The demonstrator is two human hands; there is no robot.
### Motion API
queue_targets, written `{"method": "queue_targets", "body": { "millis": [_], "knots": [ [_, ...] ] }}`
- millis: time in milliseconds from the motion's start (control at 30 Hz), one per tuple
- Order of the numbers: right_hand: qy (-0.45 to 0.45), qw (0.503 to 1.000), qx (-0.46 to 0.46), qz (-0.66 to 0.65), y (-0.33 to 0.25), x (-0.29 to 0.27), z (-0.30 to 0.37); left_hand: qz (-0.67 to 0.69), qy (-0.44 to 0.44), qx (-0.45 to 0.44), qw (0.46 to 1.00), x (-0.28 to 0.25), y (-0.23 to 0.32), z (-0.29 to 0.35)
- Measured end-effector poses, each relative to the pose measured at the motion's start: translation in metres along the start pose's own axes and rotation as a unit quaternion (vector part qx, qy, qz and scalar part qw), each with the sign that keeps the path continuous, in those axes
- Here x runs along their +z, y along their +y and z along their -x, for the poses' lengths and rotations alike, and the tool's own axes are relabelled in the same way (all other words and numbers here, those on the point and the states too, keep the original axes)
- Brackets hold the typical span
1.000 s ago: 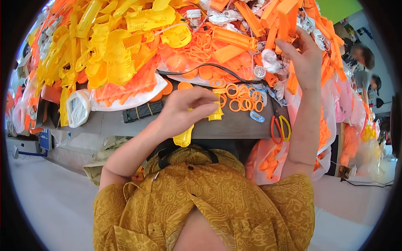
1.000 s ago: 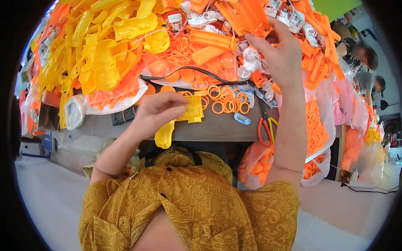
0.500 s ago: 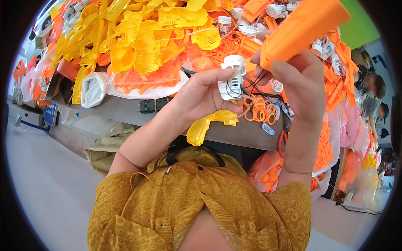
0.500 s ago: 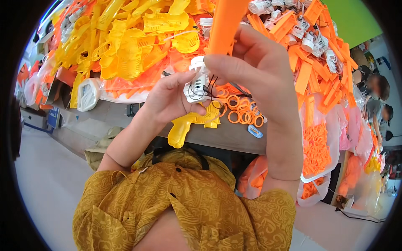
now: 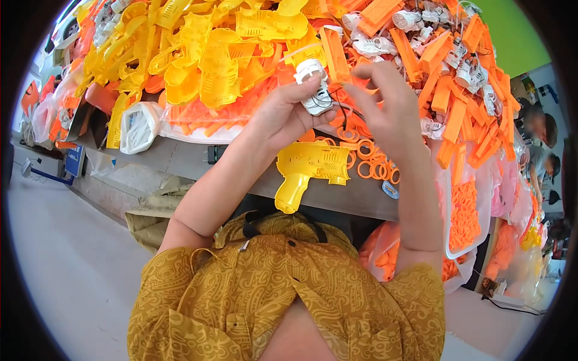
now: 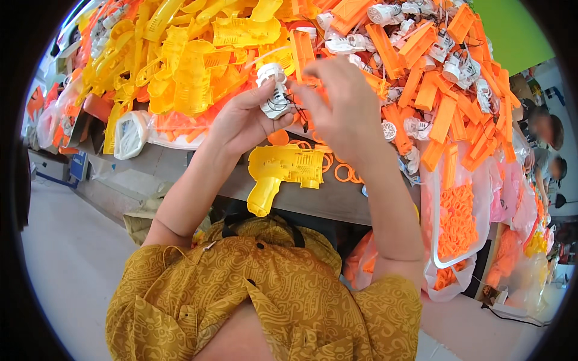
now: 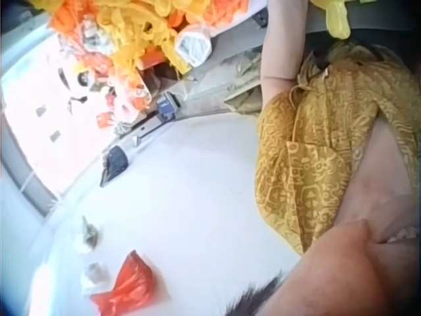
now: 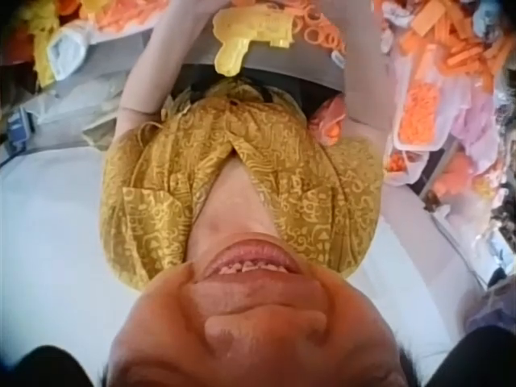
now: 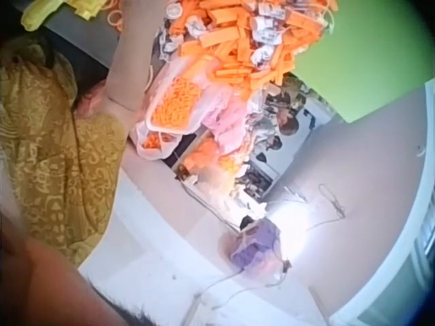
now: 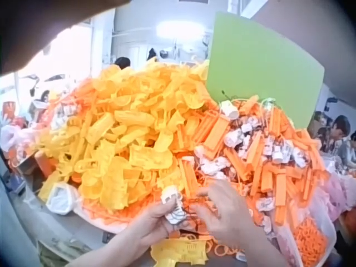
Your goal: Assembling various plastic components to build colorful toy guns at a factory workbench.
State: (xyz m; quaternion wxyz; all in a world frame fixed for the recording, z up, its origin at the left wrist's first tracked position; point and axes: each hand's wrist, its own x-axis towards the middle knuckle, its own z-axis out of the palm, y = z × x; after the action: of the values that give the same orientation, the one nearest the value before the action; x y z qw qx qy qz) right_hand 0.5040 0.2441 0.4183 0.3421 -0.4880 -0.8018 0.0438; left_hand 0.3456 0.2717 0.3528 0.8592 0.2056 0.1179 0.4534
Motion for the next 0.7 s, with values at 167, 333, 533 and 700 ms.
{"method": "queue_targets", "body": {
  "millis": [167,333,533,700],
  "knots": [
    [-0.006,0.993,-0.104,0.049,-0.005,0.016,0.018,-0.025,-0.046,-0.013,0.999,0.001,-0.002,-0.003],
    [-0.015,0.993,-0.086,0.085,0.0,0.021,0.022,-0.076,0.004,0.016,0.997,0.001,-0.007,-0.004],
    [0.021,0.983,-0.113,0.146,0.009,0.02,0.031,-0.103,0.026,0.02,0.994,0.005,-0.006,-0.003],
    [0.105,0.974,-0.172,0.106,0.011,0.028,0.035,-0.108,0.023,0.009,0.994,0.001,-0.013,-0.007]
  ]
}}
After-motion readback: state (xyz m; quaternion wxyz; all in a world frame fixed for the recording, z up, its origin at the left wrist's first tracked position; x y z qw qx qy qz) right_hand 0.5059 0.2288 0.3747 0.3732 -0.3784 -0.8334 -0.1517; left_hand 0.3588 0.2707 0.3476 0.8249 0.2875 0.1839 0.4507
